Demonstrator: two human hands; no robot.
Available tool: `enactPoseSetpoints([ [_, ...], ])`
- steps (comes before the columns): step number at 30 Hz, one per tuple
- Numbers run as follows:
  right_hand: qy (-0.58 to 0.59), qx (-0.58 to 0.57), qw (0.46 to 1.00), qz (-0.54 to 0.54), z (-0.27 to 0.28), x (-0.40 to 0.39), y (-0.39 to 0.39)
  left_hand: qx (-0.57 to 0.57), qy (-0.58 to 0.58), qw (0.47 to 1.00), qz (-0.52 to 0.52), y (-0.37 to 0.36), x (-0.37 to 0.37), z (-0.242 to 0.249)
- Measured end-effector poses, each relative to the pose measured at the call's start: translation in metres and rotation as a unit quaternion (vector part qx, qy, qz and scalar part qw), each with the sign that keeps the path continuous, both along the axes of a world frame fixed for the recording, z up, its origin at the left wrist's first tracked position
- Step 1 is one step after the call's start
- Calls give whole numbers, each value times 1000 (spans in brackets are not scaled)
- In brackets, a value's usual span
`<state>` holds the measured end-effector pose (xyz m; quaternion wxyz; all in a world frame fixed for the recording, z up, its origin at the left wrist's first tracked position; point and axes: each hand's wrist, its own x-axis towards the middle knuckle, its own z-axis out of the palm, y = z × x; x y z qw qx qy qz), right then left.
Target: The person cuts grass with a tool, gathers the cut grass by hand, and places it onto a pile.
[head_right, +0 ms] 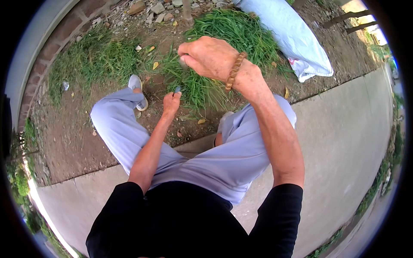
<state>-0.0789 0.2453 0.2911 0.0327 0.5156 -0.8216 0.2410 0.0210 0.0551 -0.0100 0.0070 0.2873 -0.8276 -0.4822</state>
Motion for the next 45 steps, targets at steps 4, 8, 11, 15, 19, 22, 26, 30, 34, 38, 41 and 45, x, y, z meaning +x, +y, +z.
enactPoseSetpoints([
  [4,-2,0,1000,1,0,-1,4,-25,48,997,57,-28,-18,1],
  [8,-3,-2,1000,-6,-4,-2,7,5,80,994,78,-56,-22,-34],
  [11,-1,5,1000,-10,-3,-3,8,100,-119,987,43,-55,-13,-46],
  [15,-7,-9,1000,-10,-3,-3,6,-32,-12,998,-61,-2,4,-17],
  [19,-11,2,1000,-5,-1,-2,0,-28,-29,996,-74,22,11,3],
  [22,-4,4,1000,-2,1,0,0,-46,16,998,-51,14,5,3],
  [26,-5,4,1000,-2,3,2,2,-12,17,1000,6,-17,-7,10],
  [30,-4,3,1000,-6,-2,-2,5,-36,51,997,50,-53,-20,-11],
  [34,-9,2,1000,-10,-3,-2,6,-14,-27,999,33,-67,-14,-49],
  [38,-23,14,1000,-14,1,-1,5,-55,-54,997,-26,-20,-1,-41],
  [41,-15,17,1000,-3,-2,-1,2,-12,-45,998,-34,8,7,-31],
  [45,1,13,1000,9,-1,0,0,122,-53,991,4,2,3,-39],
])
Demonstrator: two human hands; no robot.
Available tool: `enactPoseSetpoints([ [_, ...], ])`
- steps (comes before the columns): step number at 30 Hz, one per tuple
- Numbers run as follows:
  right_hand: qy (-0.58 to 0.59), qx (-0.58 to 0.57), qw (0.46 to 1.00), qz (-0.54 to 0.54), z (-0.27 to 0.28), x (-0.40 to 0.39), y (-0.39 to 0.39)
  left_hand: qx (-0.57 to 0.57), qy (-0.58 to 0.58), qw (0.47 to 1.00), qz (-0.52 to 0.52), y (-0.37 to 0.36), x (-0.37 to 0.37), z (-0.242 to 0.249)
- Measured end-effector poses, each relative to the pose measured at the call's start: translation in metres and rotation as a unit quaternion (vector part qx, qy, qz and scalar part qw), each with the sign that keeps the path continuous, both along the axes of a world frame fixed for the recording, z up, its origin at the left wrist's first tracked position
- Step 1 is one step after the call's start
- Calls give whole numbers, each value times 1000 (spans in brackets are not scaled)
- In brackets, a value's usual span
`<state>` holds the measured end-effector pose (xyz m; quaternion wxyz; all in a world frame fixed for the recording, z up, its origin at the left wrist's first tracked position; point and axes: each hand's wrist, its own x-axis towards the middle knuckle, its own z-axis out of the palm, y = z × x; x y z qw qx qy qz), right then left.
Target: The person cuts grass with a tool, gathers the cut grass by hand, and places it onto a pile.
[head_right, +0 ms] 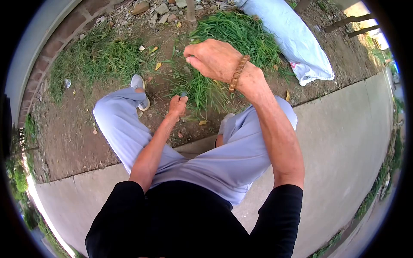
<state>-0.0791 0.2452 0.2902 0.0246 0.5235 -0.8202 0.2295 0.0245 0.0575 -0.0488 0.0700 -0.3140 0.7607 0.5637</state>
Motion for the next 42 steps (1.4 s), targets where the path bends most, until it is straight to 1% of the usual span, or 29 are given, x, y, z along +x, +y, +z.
enactPoseSetpoints([
  [1,0,0,1000,-1,1,1,0,0,0,1000,-1,0,0,21],
  [3,-14,-5,1000,-8,3,2,1,163,32,982,92,-5,-1,55],
  [4,-15,-5,1000,-9,2,3,1,163,31,982,92,-10,-4,50],
  [6,-10,-3,1000,-8,2,3,1,66,116,989,71,-22,-15,42],
  [8,-11,0,1000,-9,0,1,0,81,129,985,84,-19,-17,75],
  [10,-12,4,1000,-9,-1,1,-1,78,148,983,79,-19,-19,88],
  [11,-14,3,1000,-11,-1,2,-2,67,152,983,75,-18,-20,85],
  [12,-16,1,1000,-12,-1,2,-2,68,153,983,75,-22,-22,59],
  [13,-16,2,1000,-12,-1,2,-3,19,153,987,45,-29,-23,19],
  [14,-17,2,1000,-12,-1,2,-3,-30,152,988,14,-32,-23,-3],
  [15,-17,2,1000,-11,-1,2,-3,122,3,992,39,-28,-12,18],
  [16,-15,3,1000,-11,-2,2,-3,123,5,992,39,-30,-3,8],
  [18,-13,4,1000,-9,-6,-1,-1,-113,-17,993,-9,-39,12,-17],
  [19,-13,4,1000,-8,-4,-2,0,-179,7,984,-13,-40,14,-20],
  [20,-18,9,1000,-12,-2,-2,0,-180,6,984,-11,-42,14,-23],
  [22,-27,13,999,-14,-2,0,-1,-197,20,979,46,-37,14,1],
  [23,-26,9,999,-15,-1,1,-2,-198,20,979,47,-40,13,3],
  [25,-22,6,1000,-18,0,2,-2,-205,32,973,103,-48,4,1],
  [26,-20,-2,1000,-14,0,2,-1,-204,33,973,101,-50,-3,-1],
  [28,-20,-8,1000,-13,-2,2,-1,-74,96,977,177,-50,-12,11],
  [30,-18,2,1000,-5,-2,1,-1,-70,123,976,163,-47,-18,19],
  [32,-12,1,1000,-13,-6,2,0,10,201,973,116,-42,-25,25],
  [34,-6,-6,1000,-12,-7,1,2,14,204,974,103,-34,-25,12],
  [36,-4,-3,1000,-15,-7,2,1,98,133,984,60,-26,-12,-1],
  [37,-3,-4,1000,-12,-5,2,2,120,-6,992,40,-26,-4,8],
  [38,-14,10,1000,-18,-2,2,3,119,-6,992,43,-32,1,-9],
  [39,-24,24,999,-24,-1,2,3,-8,-11,1000,14,-42,5,-49],
  [40,-23,23,999,-22,0,2,4,-136,-17,990,-15,-44,9,-49],
  [42,-32,14,999,-25,-1,1,5,-132,-10,991,7,-46,8,-48],
])
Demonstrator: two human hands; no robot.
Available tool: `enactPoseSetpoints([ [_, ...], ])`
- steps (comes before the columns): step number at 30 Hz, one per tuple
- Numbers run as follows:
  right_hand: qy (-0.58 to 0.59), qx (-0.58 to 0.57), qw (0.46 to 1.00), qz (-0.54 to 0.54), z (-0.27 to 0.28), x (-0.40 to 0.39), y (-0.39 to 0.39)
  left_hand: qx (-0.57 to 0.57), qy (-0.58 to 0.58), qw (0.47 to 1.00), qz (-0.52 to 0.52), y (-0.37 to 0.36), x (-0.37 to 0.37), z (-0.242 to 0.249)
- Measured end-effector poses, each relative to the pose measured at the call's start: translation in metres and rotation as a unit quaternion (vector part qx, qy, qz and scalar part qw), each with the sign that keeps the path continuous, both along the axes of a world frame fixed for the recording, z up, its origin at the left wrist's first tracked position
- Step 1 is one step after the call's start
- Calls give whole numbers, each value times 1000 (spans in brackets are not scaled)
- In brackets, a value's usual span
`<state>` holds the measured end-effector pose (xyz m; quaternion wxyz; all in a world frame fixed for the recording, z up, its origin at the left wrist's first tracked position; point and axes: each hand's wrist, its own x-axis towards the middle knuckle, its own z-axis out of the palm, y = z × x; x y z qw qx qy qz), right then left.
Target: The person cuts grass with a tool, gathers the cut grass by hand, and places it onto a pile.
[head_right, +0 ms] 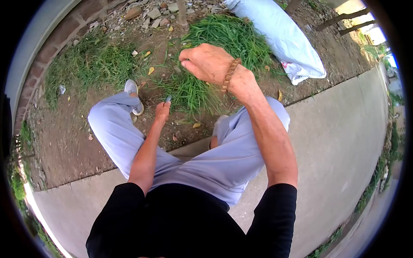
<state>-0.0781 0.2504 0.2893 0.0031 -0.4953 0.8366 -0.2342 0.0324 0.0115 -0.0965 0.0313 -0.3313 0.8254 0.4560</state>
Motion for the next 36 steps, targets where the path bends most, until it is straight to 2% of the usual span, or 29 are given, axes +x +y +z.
enactPoseSetpoints([
  [6,5,20,1000,-3,0,-1,-2,11,55,993,102,-13,-16,28],
  [8,10,18,1000,0,2,1,-1,40,125,982,138,-9,-24,42],
  [9,14,17,1000,4,3,2,-1,39,124,982,138,-8,-27,50],
  [11,8,21,1000,2,3,3,-1,133,241,956,98,-4,-31,62],
  [14,7,28,1000,5,2,2,-4,162,238,956,57,11,-32,59],
  [16,13,29,999,9,2,3,-5,165,234,958,21,7,-26,27],
  [18,3,32,999,12,3,3,-5,60,20,997,-34,6,-11,15],
  [20,9,9,1000,13,-5,0,-5,29,35,998,-38,6,-2,16],
  [23,6,-12,1000,8,-3,1,-3,7,74,997,19,2,-3,15],
  [25,-1,-9,1000,8,-2,1,-5,-80,117,987,74,-10,-9,19],
  [26,8,-12,1000,10,-3,0,-5,-81,118,987,75,-15,-16,21],
  [28,16,-17,1000,10,-4,0,-4,8,134,979,152,-18,-24,33],
  [30,13,-9,1000,11,-2,2,-4,49,152,976,149,-13,-26,58],
  [32,12,-12,1000,14,-3,2,-3,106,182,972,99,-9,-27,75],
  [33,11,-15,1000,19,-4,2,-4,106,181,973,100,-4,-26,74],
  [35,15,-18,1000,21,-3,2,-5,179,181,965,59,7,-19,74],
  [36,19,-20,999,22,-2,2,-5,240,112,963,50,11,-12,73],
])
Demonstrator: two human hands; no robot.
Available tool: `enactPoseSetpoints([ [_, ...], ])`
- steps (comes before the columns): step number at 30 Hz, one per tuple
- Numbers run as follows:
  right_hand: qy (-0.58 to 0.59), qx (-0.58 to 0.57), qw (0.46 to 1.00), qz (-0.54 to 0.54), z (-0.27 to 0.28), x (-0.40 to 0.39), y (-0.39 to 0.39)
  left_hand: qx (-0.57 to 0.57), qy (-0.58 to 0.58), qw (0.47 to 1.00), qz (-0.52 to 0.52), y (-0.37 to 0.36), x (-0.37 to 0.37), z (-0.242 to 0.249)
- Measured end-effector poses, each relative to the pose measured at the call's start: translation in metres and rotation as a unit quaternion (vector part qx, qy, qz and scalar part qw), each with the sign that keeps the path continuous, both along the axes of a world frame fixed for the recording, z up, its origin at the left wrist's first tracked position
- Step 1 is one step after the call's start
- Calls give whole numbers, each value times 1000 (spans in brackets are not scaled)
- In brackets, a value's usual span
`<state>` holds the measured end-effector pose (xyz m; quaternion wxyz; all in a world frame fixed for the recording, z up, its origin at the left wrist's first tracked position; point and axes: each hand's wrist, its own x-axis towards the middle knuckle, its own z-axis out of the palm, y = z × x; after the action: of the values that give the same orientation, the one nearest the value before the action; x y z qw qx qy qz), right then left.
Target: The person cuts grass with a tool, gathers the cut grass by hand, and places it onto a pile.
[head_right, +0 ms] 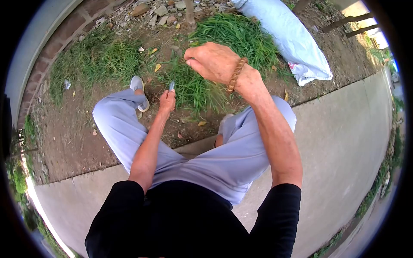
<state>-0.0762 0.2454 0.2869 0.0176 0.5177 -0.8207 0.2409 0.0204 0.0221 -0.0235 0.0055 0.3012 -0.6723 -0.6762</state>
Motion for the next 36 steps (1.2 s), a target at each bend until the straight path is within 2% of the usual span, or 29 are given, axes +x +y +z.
enactPoseSetpoints([
  [2,-1,6,1000,-4,-1,-1,-1,40,-133,989,-57,1,15,0],
  [3,-2,12,1000,-10,-1,-2,0,41,-132,989,-57,-3,16,-16],
  [5,-19,21,999,-20,2,1,0,-155,-126,980,-2,-13,18,-61],
  [8,-26,22,999,-24,1,0,2,-217,-114,970,13,-14,12,-14],
  [9,-15,17,1000,-18,0,-1,1,-312,-56,948,9,-18,10,-20],
  [10,-15,16,1000,-18,0,-1,1,-313,-56,948,10,-21,6,-25],
  [12,-15,-1,1000,-15,2,0,2,-334,-25,939,85,-22,-1,-26],
  [16,-11,1,1000,-14,1,1,4,-286,22,954,91,-13,-7,18],
  [18,-2,-1,1000,-14,1,1,4,-269,39,960,60,-12,-7,26],
  [19,-2,-1,1000,-13,0,1,3,-270,38,960,61,-16,-5,14],
  [21,8,-15,1000,-5,0,2,2,-261,-67,962,-46,-25,3,0],
  [22,8,-16,1000,-5,1,3,1,-261,-67,962,-46,-27,9,-4],
  [24,-4,-8,1000,3,2,3,-1,-409,-107,894,-149,-27,23,-8],
  [26,-6,-5,1000,1,4,4,-2,-386,-131,901,-151,-24,23,16],
  [28,-7,-1,1000,-3,4,4,-1,-417,-134,895,-85,-20,20,27],
  [29,-3,-5,1000,0,3,3,0,-417,-133,895,-86,-19,19,30],
  [31,4,-8,1000,1,0,1,1,-439,-87,894,-12,-22,12,29],
  [32,8,-6,1000,-2,-1,0,2,-438,-85,895,-14,-23,6,29],
  [34,10,-1,1000,-7,-1,0,5,-376,-5,925,53,-27,-7,23],
  [36,-12,7,1000,-14,1,2,5,-330,32,942,57,-24,-12,20],
])
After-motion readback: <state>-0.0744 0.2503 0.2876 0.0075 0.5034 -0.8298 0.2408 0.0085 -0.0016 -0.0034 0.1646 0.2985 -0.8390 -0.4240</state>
